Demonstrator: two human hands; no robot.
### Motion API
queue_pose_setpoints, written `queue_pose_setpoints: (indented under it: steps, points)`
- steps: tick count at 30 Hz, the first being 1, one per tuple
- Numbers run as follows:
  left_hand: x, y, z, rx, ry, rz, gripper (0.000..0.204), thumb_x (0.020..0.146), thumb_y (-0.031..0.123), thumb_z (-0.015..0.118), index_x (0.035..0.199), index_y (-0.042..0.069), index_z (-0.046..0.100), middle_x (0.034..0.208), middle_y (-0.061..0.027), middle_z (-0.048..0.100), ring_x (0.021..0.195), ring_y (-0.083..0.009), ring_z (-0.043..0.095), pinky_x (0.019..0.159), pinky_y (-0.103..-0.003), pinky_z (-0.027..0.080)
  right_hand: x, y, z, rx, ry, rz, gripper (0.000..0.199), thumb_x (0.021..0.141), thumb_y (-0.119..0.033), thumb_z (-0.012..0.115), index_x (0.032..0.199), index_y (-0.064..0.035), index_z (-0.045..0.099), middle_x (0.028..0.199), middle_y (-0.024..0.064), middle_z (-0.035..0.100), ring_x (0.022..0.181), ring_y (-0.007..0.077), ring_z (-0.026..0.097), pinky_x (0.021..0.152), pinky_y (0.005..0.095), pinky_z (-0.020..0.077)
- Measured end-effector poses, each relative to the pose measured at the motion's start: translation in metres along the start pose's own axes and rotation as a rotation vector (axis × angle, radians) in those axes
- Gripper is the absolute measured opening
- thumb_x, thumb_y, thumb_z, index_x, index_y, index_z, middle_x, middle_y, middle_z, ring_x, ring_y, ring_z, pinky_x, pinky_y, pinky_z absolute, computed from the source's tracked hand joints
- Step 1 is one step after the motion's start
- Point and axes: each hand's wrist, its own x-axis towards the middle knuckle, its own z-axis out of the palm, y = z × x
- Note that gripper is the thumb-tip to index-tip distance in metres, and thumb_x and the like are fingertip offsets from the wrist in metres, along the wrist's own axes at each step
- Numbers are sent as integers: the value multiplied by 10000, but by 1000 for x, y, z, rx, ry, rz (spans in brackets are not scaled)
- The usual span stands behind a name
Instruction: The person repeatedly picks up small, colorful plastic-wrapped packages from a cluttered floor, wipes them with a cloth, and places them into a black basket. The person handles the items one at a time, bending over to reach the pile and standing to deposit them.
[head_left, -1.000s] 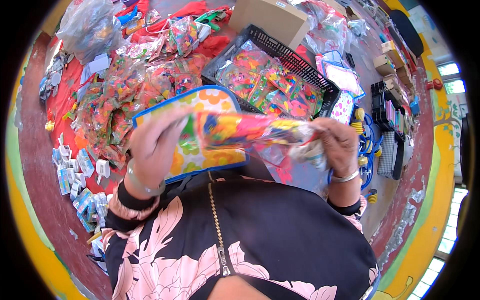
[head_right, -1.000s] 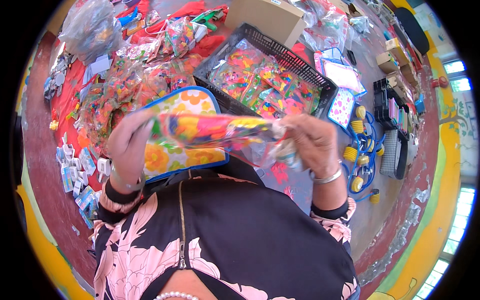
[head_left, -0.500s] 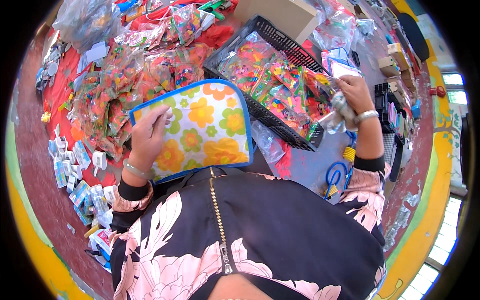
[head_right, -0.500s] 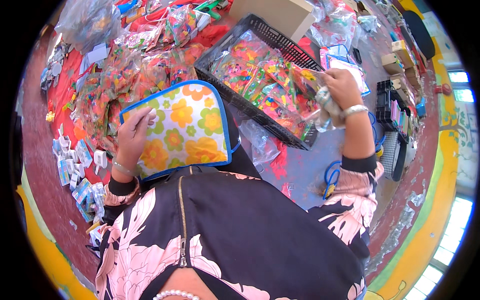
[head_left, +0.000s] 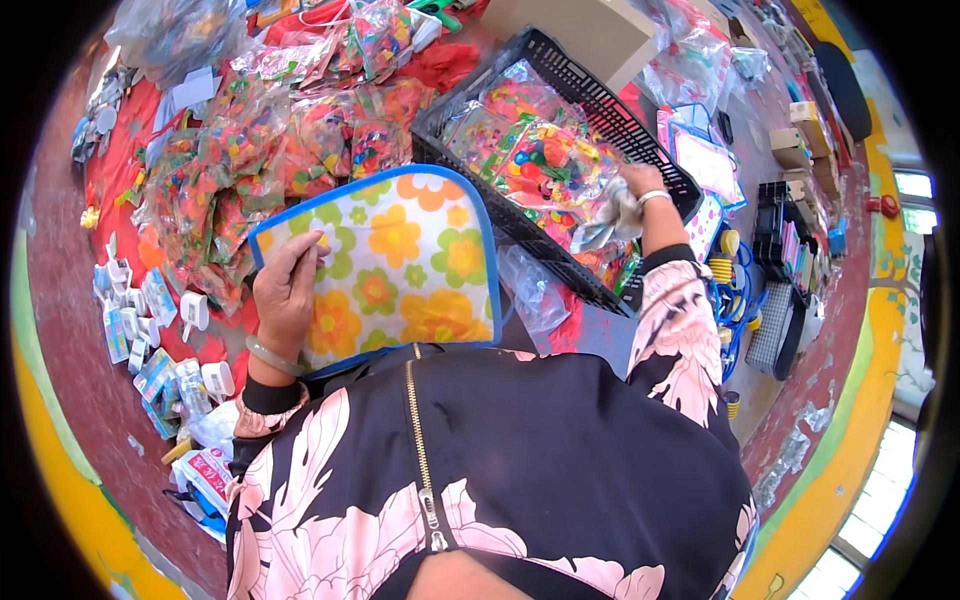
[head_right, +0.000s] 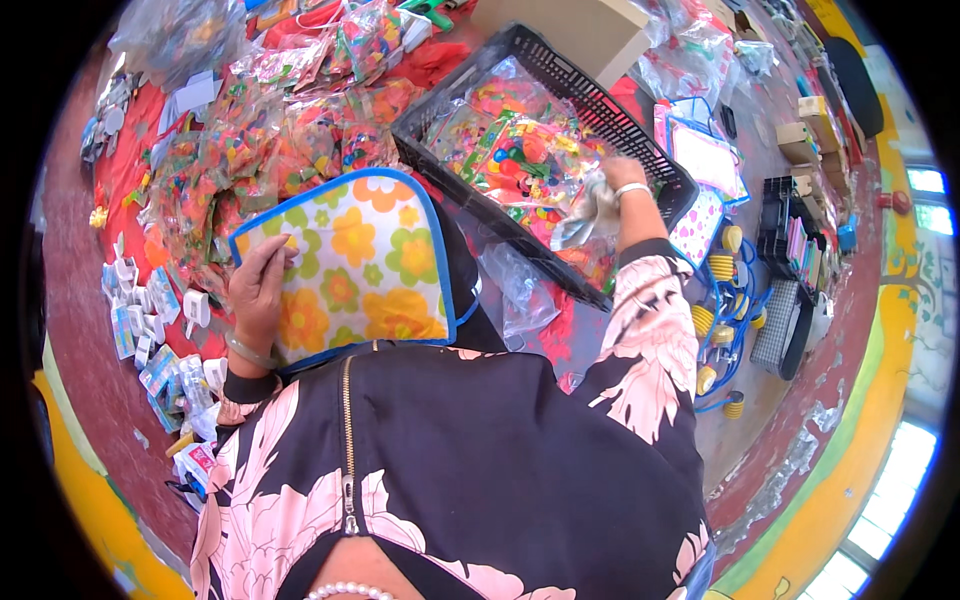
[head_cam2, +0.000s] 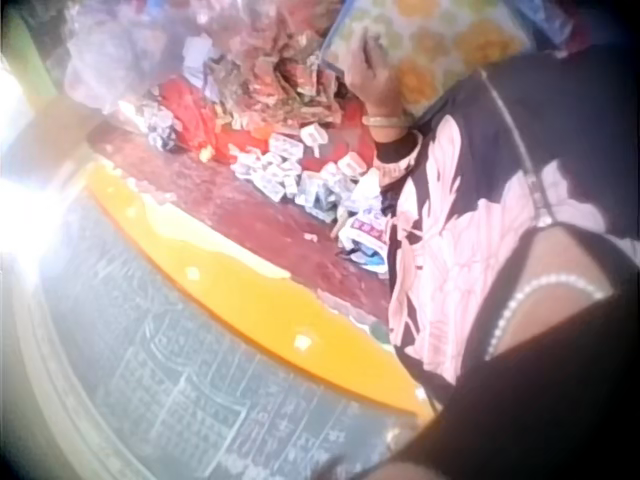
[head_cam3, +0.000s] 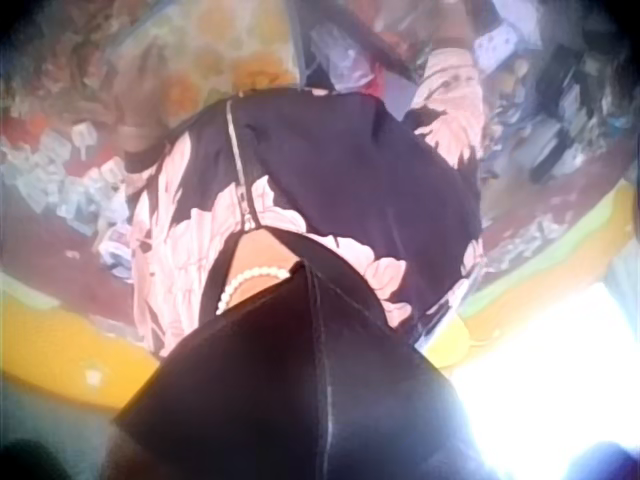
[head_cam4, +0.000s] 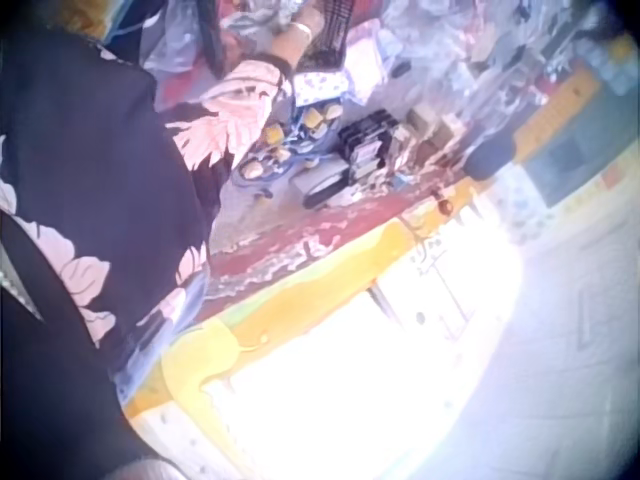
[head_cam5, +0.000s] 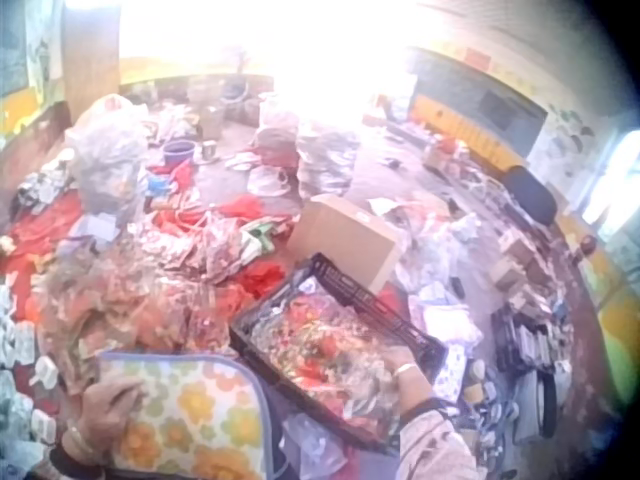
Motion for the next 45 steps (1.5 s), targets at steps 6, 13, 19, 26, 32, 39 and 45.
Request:
queue_pose_setpoints:
  steps: [6, 13, 19, 26, 32, 39, 45]
  points:
    - [0, 3, -2, -9, -1, 6, 187, 902, -7, 531, 1069, -17, 615, 875, -84, 665, 768, -125, 616, 712, -246, 494, -25, 23, 111, 53, -239, 307, 329, 855, -310, 498, 1064, -128, 675, 1122, 142, 632, 1037, 286, 613, 892, 382, 477]
    - [-9, 1, -3, 11, 60, -33, 186, 881, 50, 572, 1049, 1, 632, 880, -124, 676, 785, -179, 657, 700, -284, 506, -70, -45, -90, 786, 198, 118, 232, 859, -234, 569, 942, -63, 702, 868, 78, 683, 829, 209, 636, 759, 317, 489]
    - [-4, 0, 1, -138, 23, -8, 194, 882, 35, 565, 1059, -20, 624, 893, -97, 675, 817, -137, 640, 736, -262, 502, -181, -222, -272, 1179, 717, -208, 222, 933, -124, 522, 1071, 6, 639, 936, 95, 664, 839, 134, 623, 765, 253, 481]
    - [-9, -10, -20, -623, 75, -79, 190, 896, 38, 548, 1064, -14, 617, 892, -70, 663, 806, -115, 611, 742, -251, 493, -207, -343, -230, 222, 565, -786, 296, 771, -165, 650, 1056, -85, 653, 1178, 114, 607, 1136, 293, 544, 936, 396, 373]
    - [-9, -78, -73, -866, 576, -303, 191, 920, 76, 480, 1031, -8, 611, 878, -80, 660, 772, -132, 617, 740, -263, 499, -199, -352, -210, 211, 647, -784, 288, 756, -159, 643, 1037, -104, 667, 1229, 87, 592, 1179, 271, 523, 922, 386, 361]
    - [-16, -294, -71, -960, 713, -883, 164, 884, 131, 504, 961, -3, 561, 811, -86, 627, 676, -147, 596, 561, -241, 483, -184, -352, -208, 281, 624, -810, 239, 749, -109, 615, 973, -60, 679, 1172, 118, 621, 1115, 297, 563, 891, 378, 385]
    - [25, -409, -18, -1317, 665, -1108, 295, 909, 160, 476, 1148, -13, 460, 951, -179, 578, 708, -245, 566, 557, -266, 462, -171, -347, -211, 314, 592, -821, 226, 742, -108, 609, 950, -60, 681, 1139, 113, 633, 1093, 296, 571, 884, 380, 383]
